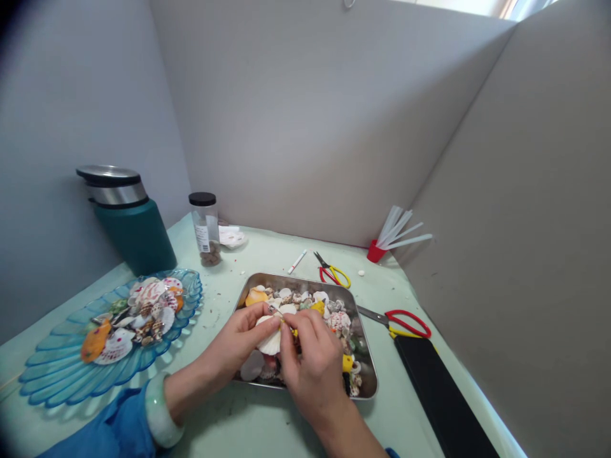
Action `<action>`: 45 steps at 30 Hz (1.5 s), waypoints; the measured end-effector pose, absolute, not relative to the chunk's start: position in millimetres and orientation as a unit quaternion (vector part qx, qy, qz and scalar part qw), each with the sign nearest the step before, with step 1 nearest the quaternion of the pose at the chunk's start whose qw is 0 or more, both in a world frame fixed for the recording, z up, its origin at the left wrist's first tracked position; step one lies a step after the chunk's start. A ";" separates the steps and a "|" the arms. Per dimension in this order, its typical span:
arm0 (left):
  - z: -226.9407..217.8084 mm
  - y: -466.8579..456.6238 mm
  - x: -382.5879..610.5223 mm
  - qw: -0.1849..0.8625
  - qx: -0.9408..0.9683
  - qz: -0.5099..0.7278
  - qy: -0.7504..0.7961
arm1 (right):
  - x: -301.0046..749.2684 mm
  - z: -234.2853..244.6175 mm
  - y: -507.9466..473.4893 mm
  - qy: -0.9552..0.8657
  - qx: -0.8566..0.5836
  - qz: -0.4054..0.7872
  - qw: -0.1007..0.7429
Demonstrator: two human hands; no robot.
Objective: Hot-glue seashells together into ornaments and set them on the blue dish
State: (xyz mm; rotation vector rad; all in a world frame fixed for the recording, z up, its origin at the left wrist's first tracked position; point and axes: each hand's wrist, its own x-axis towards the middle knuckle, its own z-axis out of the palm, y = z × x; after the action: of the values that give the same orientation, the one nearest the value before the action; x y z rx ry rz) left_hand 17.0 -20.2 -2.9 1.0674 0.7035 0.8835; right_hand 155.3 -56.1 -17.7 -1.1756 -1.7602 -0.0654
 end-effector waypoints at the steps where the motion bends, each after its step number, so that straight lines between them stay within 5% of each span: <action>1: -2.6 -20.4 17.0 0.714 0.484 0.398 0.313 | 155.0 -17.3 -56.1 -0.722 -0.485 -0.023 0.492; 45: -2.5 -19.6 12.2 0.707 0.533 0.390 0.252 | 156.6 -16.7 -55.6 -0.687 -0.484 0.008 0.543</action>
State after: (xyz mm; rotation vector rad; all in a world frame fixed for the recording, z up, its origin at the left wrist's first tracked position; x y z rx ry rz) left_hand 12.2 -19.6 -2.5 1.1852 0.5600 0.8670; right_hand 156.6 -55.6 -16.7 -1.1485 -1.6302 0.0189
